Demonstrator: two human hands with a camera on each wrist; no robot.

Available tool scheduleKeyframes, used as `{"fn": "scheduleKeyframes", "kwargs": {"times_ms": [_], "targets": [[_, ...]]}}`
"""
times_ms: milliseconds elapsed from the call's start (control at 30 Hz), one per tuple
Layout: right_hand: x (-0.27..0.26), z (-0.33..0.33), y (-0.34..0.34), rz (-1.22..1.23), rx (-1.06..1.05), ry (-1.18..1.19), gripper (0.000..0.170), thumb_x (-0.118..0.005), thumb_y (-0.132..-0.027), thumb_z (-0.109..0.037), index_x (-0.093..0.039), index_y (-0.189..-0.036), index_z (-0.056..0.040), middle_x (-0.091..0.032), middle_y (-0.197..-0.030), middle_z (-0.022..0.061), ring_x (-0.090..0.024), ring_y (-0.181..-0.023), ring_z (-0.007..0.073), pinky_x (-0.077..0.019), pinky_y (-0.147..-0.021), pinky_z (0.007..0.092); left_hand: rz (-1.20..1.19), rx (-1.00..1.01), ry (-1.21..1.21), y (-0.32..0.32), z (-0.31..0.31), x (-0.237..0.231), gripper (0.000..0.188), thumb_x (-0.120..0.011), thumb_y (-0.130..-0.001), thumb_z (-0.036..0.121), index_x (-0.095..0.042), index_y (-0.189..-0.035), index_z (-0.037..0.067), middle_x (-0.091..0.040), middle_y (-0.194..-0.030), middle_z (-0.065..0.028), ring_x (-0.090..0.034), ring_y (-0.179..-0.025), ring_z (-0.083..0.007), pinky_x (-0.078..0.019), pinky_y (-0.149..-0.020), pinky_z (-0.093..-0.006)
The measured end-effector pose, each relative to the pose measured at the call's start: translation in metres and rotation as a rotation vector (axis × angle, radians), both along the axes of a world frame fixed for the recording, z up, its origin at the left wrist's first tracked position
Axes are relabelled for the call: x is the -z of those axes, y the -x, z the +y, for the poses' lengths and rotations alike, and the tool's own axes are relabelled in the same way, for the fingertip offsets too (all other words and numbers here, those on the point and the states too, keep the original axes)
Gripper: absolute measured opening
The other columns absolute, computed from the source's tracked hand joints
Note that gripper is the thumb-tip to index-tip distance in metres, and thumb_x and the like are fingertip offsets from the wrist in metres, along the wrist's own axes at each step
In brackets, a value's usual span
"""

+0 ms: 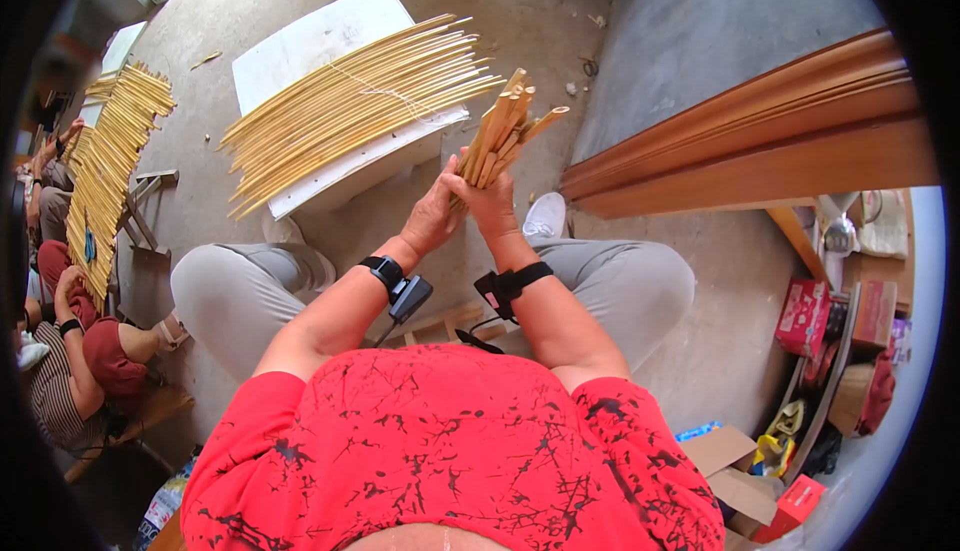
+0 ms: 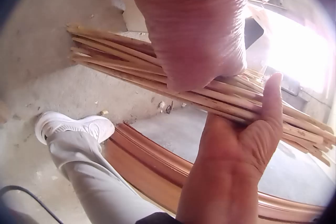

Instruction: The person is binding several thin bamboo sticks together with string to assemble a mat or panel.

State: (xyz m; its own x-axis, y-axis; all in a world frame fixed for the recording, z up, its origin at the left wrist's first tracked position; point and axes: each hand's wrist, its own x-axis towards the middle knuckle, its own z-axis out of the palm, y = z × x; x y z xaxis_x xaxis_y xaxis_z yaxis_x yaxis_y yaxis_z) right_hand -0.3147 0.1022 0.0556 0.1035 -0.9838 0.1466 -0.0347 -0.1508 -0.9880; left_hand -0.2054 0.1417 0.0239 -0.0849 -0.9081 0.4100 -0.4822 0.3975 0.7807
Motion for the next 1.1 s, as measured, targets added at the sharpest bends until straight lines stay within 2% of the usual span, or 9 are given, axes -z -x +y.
{"fn": "scheduleKeyframes", "kwargs": {"times_ms": [233,300,333,400,533,700,900,967,1100], "targets": [[0.006,0.0,-0.001,0.007,-0.019,-0.058,0.043,-0.073,-0.065,-0.003,-0.053,-0.103,-0.0019,-0.056,-0.1,0.003,-0.053,-0.089,0.011,-0.0451,-0.08,0.0259,0.082,0.095,-0.079,0.001,-0.004,0.006,0.063,-0.06,-0.076,0.003,-0.026,-0.13,0.005,-0.04,-0.127,-0.0201,-0.047,-0.108,-0.0374,-0.0443,-0.087,-0.0375],[-0.002,0.003,-0.007,-0.023,0.11,0.067,0.039,-0.075,-0.064,-0.01,-0.054,-0.096,-0.0012,-0.06,-0.088,0.0053,-0.057,-0.076,0.0135,-0.0476,-0.07,0.0265,-0.016,-0.003,-0.028,0.008,-0.001,0.002,0.055,-0.059,-0.078,0.006,-0.031,-0.125,0.005,-0.042,-0.125,-0.0203,-0.049,-0.105,-0.0369,-0.0466,-0.081,-0.0379],[-0.001,0.002,-0.006,-0.024,0.11,0.065,0.039,-0.075,-0.064,-0.01,-0.054,-0.096,-0.0012,-0.06,-0.088,0.0053,-0.057,-0.076,0.0135,-0.0476,-0.07,0.0265,-0.017,-0.003,-0.031,0.009,0.0,0.001,0.055,-0.059,-0.078,0.006,-0.031,-0.125,0.005,-0.042,-0.125,-0.0203,-0.049,-0.105,-0.0369,-0.0466,-0.081,-0.0379],[0.001,-0.004,0.002,-0.017,0.044,-0.002,0.032,-0.068,-0.069,0.0,-0.053,-0.097,-0.0003,-0.06,-0.088,0.004,-0.057,-0.08,0.0131,-0.0469,-0.074,0.0265,0.02,0.02,-0.045,0.009,0.003,-0.007,0.049,-0.058,-0.079,0.008,-0.035,-0.122,0.007,-0.046,-0.12,-0.0195,-0.051,-0.101,-0.0369,-0.0479,-0.076,-0.0387],[-0.005,-0.002,0.009,0.078,0.031,0.021,0.029,-0.065,-0.069,0.003,-0.053,-0.095,-0.001,-0.06,-0.086,0.0048,-0.059,-0.081,0.0136,-0.0473,-0.075,0.0264,0.095,0.042,-0.082,0.003,0.003,-0.012,0.044,-0.056,-0.08,0.009,-0.039,-0.12,0.01,-0.054,-0.105,-0.0191,-0.053,-0.092,-0.0392,-0.0466,-0.072,-0.0398],[0.004,-0.005,0.01,-0.124,-0.007,-0.073,0.027,-0.065,-0.069,0.004,-0.055,-0.093,-0.0017,-0.061,-0.085,0.0043,-0.059,-0.082,0.0136,-0.0479,-0.075,0.027,-0.038,0.128,-0.14,-0.01,-0.002,-0.009,0.044,-0.056,-0.078,0.008,-0.039,-0.118,0.009,-0.053,-0.108,-0.0178,-0.053,-0.094,-0.0369,-0.0474,-0.076,-0.0394],[0.0,0.002,0.005,-0.057,0.014,-0.031,0.022,-0.065,-0.069,0.003,-0.057,-0.089,-0.0019,-0.061,-0.085,0.0048,-0.059,-0.08,0.0127,-0.0481,-0.072,0.0256,0.051,0.179,-0.207,-0.013,-0.003,-0.008,0.037,-0.051,-0.082,0.004,-0.041,-0.117,0.006,-0.054,-0.106,-0.0193,-0.053,-0.097,-0.0372,-0.0457,-0.077,-0.0383],[0.005,0.0,0.004,0.054,0.038,0.027,0.02,-0.065,-0.069,0.002,-0.058,-0.087,-0.0012,-0.062,-0.082,0.0048,-0.059,-0.077,0.0118,-0.0477,-0.07,0.0245,0.077,0.197,-0.188,-0.013,-0.005,-0.003,0.034,-0.048,-0.083,0.001,-0.041,-0.117,0.005,-0.055,-0.104,-0.0196,-0.053,-0.097,-0.0367,-0.0455,-0.078,-0.0367],[0.002,-0.005,0.007,0.068,0.069,0.074,0.019,-0.064,-0.067,0.001,-0.058,-0.085,-0.0006,-0.062,-0.079,0.0047,-0.059,-0.073,0.0112,-0.0474,-0.067,0.0242,0.188,0.208,-0.308,-0.013,-0.002,0.013,0.045,-0.055,-0.081,0.002,-0.038,-0.123,0.006,-0.054,-0.111,-0.0181,-0.051,-0.108,-0.0292,-0.0435,-0.084,-0.0338]]}}
